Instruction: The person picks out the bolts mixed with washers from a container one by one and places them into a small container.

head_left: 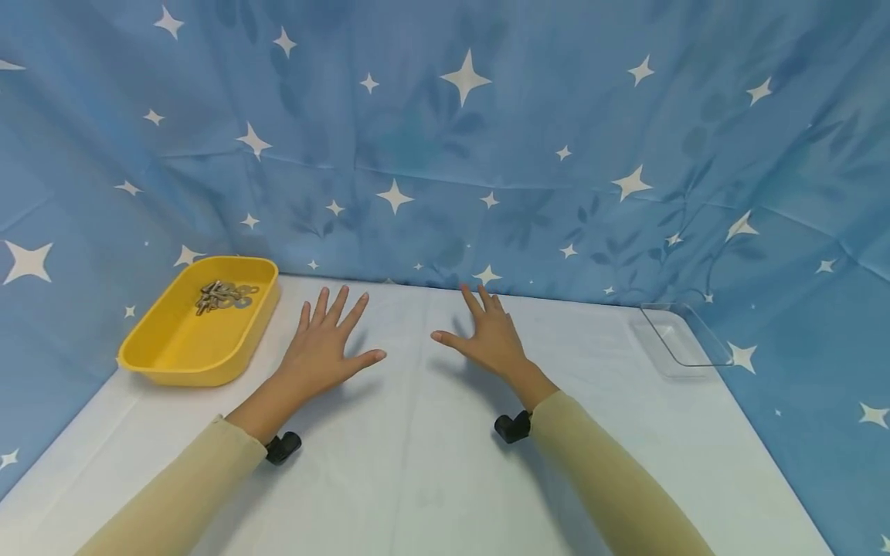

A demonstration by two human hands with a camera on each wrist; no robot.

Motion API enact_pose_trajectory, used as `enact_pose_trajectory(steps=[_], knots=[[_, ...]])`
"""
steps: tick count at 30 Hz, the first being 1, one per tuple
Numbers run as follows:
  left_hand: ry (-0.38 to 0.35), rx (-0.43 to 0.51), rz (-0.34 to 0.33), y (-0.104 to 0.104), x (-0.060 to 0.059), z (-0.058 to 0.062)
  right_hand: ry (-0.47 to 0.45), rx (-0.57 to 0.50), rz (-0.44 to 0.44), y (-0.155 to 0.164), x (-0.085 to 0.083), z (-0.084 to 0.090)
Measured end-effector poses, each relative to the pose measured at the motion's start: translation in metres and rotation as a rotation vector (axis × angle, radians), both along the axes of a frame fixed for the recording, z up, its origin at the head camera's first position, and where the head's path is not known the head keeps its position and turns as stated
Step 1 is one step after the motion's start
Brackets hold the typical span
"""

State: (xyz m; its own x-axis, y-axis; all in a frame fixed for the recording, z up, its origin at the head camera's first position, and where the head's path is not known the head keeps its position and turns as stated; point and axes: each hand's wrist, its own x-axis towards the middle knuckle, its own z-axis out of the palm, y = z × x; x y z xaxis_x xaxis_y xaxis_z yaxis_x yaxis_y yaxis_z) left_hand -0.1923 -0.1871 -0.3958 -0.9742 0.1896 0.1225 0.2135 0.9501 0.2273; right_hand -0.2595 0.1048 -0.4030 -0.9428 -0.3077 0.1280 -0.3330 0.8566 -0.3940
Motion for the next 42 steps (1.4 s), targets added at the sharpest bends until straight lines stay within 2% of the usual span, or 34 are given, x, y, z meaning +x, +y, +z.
enact_pose_trajectory(steps=[3, 5, 7, 9, 12, 15, 16, 20, 22, 23, 27, 29, 33, 37, 42], knots=[[0.039, -0.045, -0.012, -0.021, 0.015, 0.004, -0.010, -0.024, 0.032, -0.021, 0.002, -0.001], [0.064, -0.039, -0.007, -0.037, 0.024, 0.007, -0.020, -0.044, 0.049, -0.034, 0.003, 0.000], [0.098, -0.020, 0.011, -0.052, 0.033, 0.008, -0.071, -0.100, 0.058, -0.047, 0.004, 0.002], [0.164, 0.026, 0.043, -0.068, 0.042, 0.007, -0.150, -0.193, 0.057, -0.060, 0.006, 0.004], [0.338, 0.125, 0.145, -0.091, 0.054, 0.004, -0.267, -0.337, 0.057, -0.080, 0.010, 0.008], [0.474, 0.259, 0.318, -0.121, 0.065, 0.002, -0.320, -0.422, 0.086, -0.103, 0.013, 0.010], [0.488, 0.310, 0.390, -0.132, 0.068, 0.003, -0.334, -0.448, 0.097, -0.112, 0.014, 0.010], [0.410, 0.546, 0.679, -0.174, 0.075, 0.007, -0.408, -0.578, 0.105, -0.154, 0.021, 0.009], [0.376, 0.624, 0.781, -0.188, 0.075, 0.006, -0.426, -0.619, 0.111, -0.173, 0.025, 0.010], [0.371, 0.651, 0.806, -0.193, 0.075, 0.005, -0.418, -0.612, 0.124, -0.182, 0.028, 0.011], [0.336, 0.674, 0.834, -0.209, 0.072, -0.001, -0.370, -0.526, 0.198, -0.209, 0.038, 0.015], [0.286, 0.700, 0.844, -0.214, 0.072, -0.003, -0.359, -0.500, 0.233, -0.220, 0.040, 0.016], [0.154, 0.812, 0.875, -0.220, 0.069, -0.010, -0.378, -0.522, 0.254, -0.238, 0.039, 0.015], [0.057, 0.876, 0.848, -0.221, 0.065, -0.019, -0.406, -0.576, 0.204, -0.252, 0.032, 0.010], [0.040, 0.846, 0.808, -0.224, 0.068, -0.029, -0.459, -0.653, 0.098, -0.275, 0.032, -0.003]])
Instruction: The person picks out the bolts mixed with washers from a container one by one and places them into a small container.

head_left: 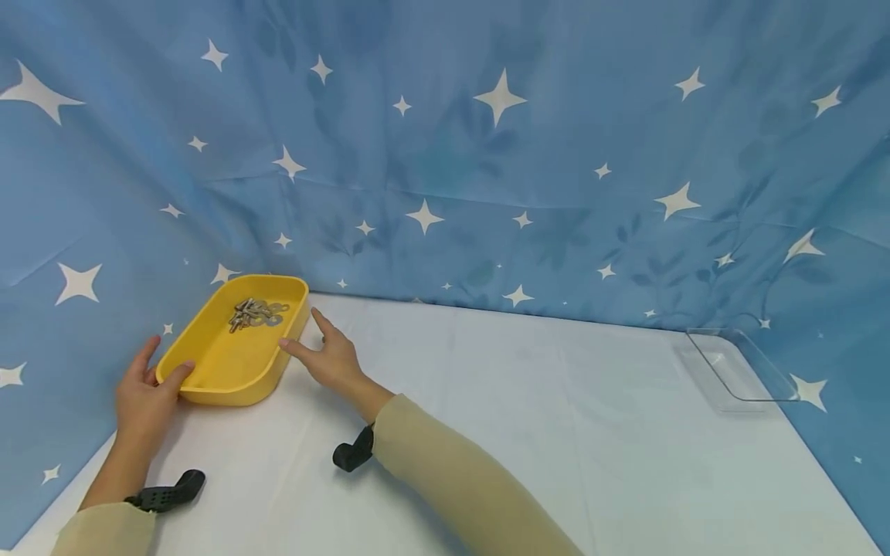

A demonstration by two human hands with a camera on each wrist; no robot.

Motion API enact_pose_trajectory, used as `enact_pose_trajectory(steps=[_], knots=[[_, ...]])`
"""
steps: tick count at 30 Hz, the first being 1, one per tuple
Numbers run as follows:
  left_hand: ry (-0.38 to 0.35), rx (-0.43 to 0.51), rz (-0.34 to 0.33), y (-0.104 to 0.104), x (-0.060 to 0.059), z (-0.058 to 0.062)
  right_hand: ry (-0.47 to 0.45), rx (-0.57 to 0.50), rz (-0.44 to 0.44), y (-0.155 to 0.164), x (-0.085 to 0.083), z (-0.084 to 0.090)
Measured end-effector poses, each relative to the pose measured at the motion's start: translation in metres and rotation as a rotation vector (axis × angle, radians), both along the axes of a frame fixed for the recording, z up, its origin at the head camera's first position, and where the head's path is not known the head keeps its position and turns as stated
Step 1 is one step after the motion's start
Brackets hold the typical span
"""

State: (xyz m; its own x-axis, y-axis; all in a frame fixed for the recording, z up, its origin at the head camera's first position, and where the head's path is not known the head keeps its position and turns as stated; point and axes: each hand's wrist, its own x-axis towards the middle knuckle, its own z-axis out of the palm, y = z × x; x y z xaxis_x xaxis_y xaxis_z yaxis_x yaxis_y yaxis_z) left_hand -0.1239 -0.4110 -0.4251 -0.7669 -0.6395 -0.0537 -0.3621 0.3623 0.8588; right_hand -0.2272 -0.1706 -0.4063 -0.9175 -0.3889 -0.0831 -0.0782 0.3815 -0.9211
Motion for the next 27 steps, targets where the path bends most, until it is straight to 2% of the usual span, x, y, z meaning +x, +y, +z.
enact_pose_trajectory(steps=[4, 11, 18, 23, 27], knots=[[-0.020, -0.015, -0.033, -0.003, 0.001, -0.003, -0.020, -0.048, -0.039, -0.017, 0.000, -0.007], [-0.099, -0.036, -0.162, 0.000, 0.004, -0.006, -0.022, -0.070, -0.023, -0.029, -0.002, -0.011], [-0.116, -0.052, -0.181, 0.000, 0.004, 0.001, -0.027, -0.123, -0.048, -0.032, 0.000, -0.012], [-0.108, -0.051, -0.228, 0.005, 0.001, 0.006, -0.045, -0.183, -0.099, -0.025, 0.004, -0.012], [-0.103, -0.064, -0.266, 0.014, -0.001, 0.005, -0.049, -0.181, -0.120, -0.016, 0.004, -0.014]])
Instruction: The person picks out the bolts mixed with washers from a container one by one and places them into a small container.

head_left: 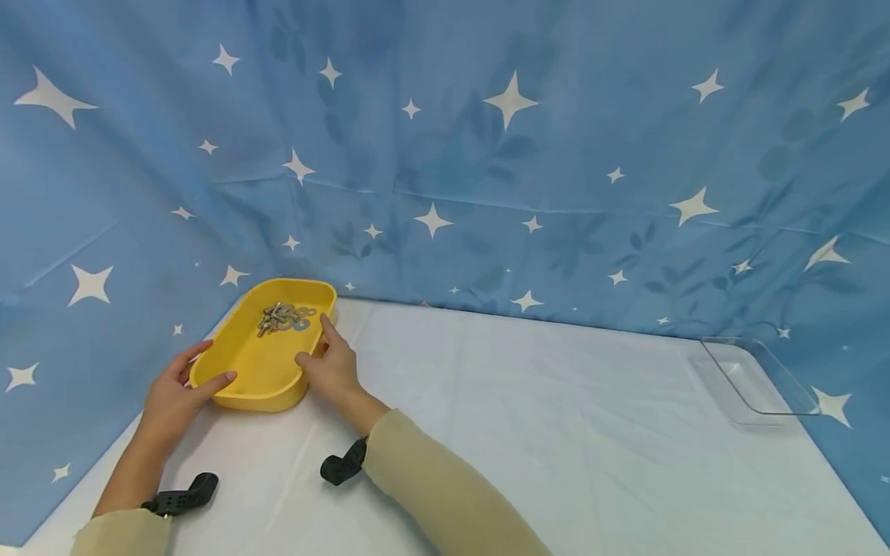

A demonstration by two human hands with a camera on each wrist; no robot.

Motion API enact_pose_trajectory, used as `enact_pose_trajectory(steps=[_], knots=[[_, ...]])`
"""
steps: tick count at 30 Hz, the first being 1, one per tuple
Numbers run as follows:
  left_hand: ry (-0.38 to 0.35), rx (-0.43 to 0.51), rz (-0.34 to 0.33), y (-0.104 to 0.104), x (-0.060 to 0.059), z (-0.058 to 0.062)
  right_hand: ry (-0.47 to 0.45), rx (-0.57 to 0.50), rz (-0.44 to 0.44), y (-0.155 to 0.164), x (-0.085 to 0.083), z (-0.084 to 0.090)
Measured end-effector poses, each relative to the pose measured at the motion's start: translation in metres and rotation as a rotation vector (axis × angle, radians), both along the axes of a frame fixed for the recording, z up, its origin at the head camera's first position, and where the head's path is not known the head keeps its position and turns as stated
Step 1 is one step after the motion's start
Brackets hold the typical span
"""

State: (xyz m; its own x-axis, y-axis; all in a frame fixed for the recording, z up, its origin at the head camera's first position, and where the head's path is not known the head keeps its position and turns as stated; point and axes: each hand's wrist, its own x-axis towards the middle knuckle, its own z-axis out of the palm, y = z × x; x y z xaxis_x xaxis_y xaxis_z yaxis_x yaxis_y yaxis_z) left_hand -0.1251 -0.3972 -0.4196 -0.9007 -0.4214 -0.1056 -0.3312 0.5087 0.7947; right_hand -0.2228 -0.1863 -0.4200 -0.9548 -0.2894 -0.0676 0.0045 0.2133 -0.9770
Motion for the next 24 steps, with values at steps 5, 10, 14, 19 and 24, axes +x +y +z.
enact_pose_trajectory(steps=[5, 10, 14, 19, 24], knots=[[-0.010, -0.021, -0.052, 0.013, -0.003, 0.001, 0.005, 0.012, -0.024, 0.014, -0.001, -0.001], [-0.021, -0.030, -0.106, 0.028, -0.009, 0.004, -0.002, 0.013, -0.039, 0.031, -0.003, -0.001], [-0.036, -0.054, -0.167, 0.038, -0.011, 0.006, -0.004, 0.010, -0.042, 0.043, -0.003, -0.003], [-0.069, -0.097, -0.231, 0.052, -0.015, 0.006, -0.013, -0.035, -0.045, 0.064, -0.001, -0.008], [-0.048, -0.106, -0.263, 0.070, -0.019, 0.007, -0.008, -0.089, -0.056, 0.087, 0.001, -0.009]])
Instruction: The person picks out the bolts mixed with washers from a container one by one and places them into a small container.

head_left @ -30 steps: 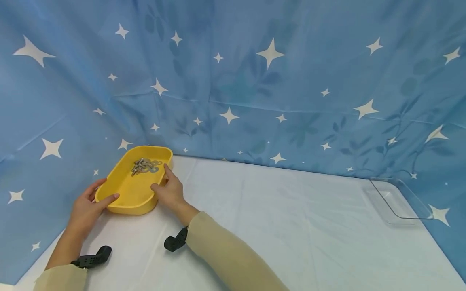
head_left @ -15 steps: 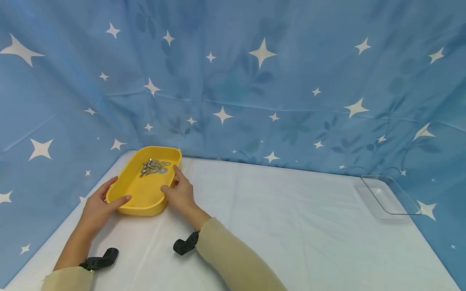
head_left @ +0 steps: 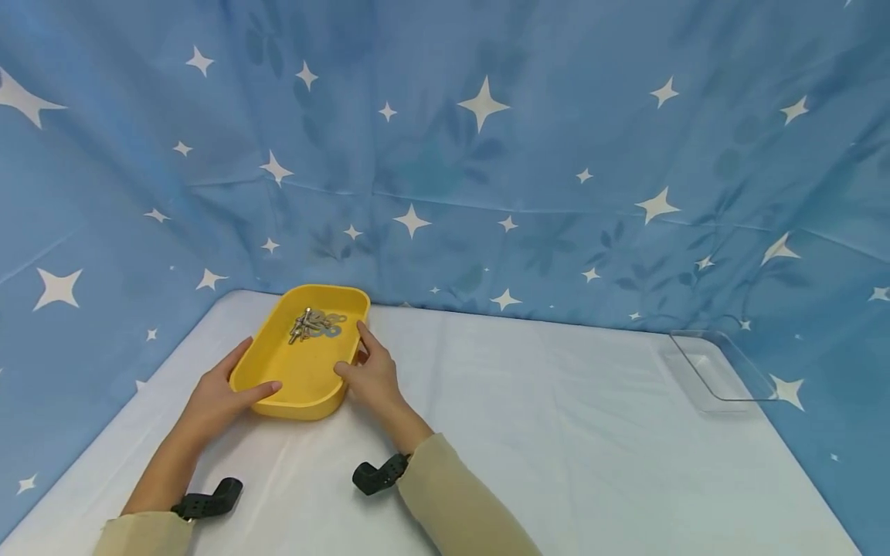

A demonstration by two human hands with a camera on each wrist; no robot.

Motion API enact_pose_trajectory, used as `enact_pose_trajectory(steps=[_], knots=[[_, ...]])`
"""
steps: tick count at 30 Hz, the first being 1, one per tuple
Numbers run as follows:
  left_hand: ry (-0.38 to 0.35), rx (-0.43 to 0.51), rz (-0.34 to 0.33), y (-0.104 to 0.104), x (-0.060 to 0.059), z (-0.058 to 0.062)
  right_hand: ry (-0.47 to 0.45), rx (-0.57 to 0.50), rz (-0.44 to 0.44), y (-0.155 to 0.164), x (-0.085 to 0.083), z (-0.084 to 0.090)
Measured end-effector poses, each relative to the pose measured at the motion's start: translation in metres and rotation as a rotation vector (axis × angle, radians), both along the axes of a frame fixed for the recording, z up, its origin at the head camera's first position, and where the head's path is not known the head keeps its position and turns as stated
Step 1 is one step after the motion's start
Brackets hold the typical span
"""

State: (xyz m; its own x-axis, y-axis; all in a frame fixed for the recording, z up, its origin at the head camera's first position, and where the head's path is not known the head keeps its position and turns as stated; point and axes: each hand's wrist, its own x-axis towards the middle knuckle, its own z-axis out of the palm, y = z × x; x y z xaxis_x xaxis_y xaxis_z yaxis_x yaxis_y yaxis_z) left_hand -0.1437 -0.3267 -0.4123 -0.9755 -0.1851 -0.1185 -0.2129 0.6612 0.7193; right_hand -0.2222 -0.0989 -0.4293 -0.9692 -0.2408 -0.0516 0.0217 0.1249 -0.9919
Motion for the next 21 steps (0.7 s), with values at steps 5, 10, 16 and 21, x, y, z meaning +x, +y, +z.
enact_pose_trajectory(steps=[5, 10, 16, 21], knots=[[0.007, -0.002, -0.017, 0.018, -0.002, 0.001, 0.022, 0.020, 0.004, 0.022, 0.001, 0.000], [-0.002, 0.008, -0.024, 0.041, -0.005, 0.001, 0.052, 0.033, 0.027, 0.048, -0.002, -0.001], [0.011, 0.028, -0.046, 0.066, -0.010, 0.002, 0.044, 0.060, 0.018, 0.072, -0.003, -0.001], [0.026, 0.020, -0.062, 0.082, -0.018, 0.002, 0.062, 0.080, 0.002, 0.091, -0.005, -0.002]])
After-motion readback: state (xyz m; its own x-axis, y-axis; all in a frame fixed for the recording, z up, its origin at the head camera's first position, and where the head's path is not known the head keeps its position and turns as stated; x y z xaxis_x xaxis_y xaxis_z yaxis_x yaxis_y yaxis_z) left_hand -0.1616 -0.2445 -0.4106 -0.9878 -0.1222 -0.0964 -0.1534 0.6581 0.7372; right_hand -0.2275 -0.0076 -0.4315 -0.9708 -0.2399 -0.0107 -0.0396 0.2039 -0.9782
